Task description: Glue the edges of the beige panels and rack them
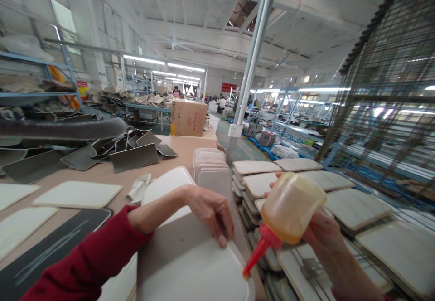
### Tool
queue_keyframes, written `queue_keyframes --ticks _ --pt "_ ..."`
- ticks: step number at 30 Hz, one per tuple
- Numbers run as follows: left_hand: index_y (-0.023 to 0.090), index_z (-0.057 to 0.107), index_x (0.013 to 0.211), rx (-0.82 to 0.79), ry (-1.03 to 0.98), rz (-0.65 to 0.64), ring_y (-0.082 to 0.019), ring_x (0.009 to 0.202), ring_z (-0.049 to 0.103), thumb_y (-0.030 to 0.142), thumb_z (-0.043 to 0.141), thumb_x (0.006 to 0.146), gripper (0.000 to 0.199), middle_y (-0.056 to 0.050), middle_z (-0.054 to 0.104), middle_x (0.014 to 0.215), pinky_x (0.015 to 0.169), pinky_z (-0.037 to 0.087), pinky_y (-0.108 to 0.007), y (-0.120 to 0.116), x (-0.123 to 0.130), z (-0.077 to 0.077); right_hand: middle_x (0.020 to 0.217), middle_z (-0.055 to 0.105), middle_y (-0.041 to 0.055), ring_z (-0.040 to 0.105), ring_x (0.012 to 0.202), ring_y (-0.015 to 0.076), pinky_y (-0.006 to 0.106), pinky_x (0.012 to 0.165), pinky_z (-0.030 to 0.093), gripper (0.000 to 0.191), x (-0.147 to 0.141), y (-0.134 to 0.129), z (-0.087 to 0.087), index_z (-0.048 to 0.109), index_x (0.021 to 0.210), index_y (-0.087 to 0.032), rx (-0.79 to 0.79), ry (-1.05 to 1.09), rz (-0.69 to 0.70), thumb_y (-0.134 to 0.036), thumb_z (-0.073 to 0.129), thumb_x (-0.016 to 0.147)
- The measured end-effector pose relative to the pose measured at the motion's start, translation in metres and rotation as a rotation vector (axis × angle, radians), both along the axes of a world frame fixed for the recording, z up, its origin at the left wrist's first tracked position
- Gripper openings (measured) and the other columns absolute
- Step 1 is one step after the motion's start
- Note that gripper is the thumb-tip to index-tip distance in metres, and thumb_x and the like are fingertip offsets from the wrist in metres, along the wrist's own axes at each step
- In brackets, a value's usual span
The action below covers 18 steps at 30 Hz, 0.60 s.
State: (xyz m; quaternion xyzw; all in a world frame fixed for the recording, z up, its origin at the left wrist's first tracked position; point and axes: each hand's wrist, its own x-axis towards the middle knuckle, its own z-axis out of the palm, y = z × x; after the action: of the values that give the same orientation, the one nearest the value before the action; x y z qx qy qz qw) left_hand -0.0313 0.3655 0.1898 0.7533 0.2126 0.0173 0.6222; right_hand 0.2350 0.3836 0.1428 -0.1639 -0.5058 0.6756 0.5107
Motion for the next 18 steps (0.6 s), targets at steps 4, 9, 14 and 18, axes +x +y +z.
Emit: queue_keyframes --ticks 4,9,14,18 --pt "0.009 0.075 0.080 0.018 0.018 0.060 -0.017 0.073 0.061 0.027 0.077 0.062 0.026 -0.001 0.069 0.072 0.068 0.048 -0.019 -0.001 -0.004 0.004 0.115 0.062 0.0068 0.061 0.097 0.0280 0.042 0.079 0.052 0.073 -0.003 -0.003 -0.005 0.053 0.122 -0.030 -0.072 0.062 -0.124 -0.042 0.078 0.055" --pt "0.010 0.074 0.076 0.025 0.032 0.134 -0.012 0.063 0.055 0.040 0.079 0.058 0.036 0.001 0.066 0.065 0.062 0.045 -0.017 0.002 -0.013 0.004 0.118 0.059 0.0106 0.057 0.103 0.0311 0.045 0.086 0.047 0.072 -0.003 -0.006 -0.008 0.054 0.121 -0.028 -0.093 0.044 -0.230 -0.044 0.078 0.055" --pt "0.011 0.072 0.075 0.062 0.054 0.209 -0.010 0.060 0.051 0.054 0.074 0.056 0.047 0.001 0.063 0.064 0.058 0.042 -0.016 0.007 -0.023 -0.001 0.107 0.064 0.0144 0.057 0.103 0.0336 0.050 0.089 0.044 0.070 0.000 -0.011 -0.013 0.055 0.120 -0.023 -0.096 0.026 -0.331 -0.047 0.075 0.057" --pt "0.011 0.071 0.074 0.092 0.050 0.248 -0.010 0.059 0.049 0.055 0.072 0.059 0.047 0.001 0.061 0.062 0.056 0.040 -0.017 0.008 -0.031 -0.007 0.104 0.065 0.0132 0.060 0.097 0.0311 0.045 0.081 0.051 0.065 0.002 -0.018 -0.020 0.053 0.122 -0.023 -0.064 0.001 -0.460 -0.043 0.071 0.062"
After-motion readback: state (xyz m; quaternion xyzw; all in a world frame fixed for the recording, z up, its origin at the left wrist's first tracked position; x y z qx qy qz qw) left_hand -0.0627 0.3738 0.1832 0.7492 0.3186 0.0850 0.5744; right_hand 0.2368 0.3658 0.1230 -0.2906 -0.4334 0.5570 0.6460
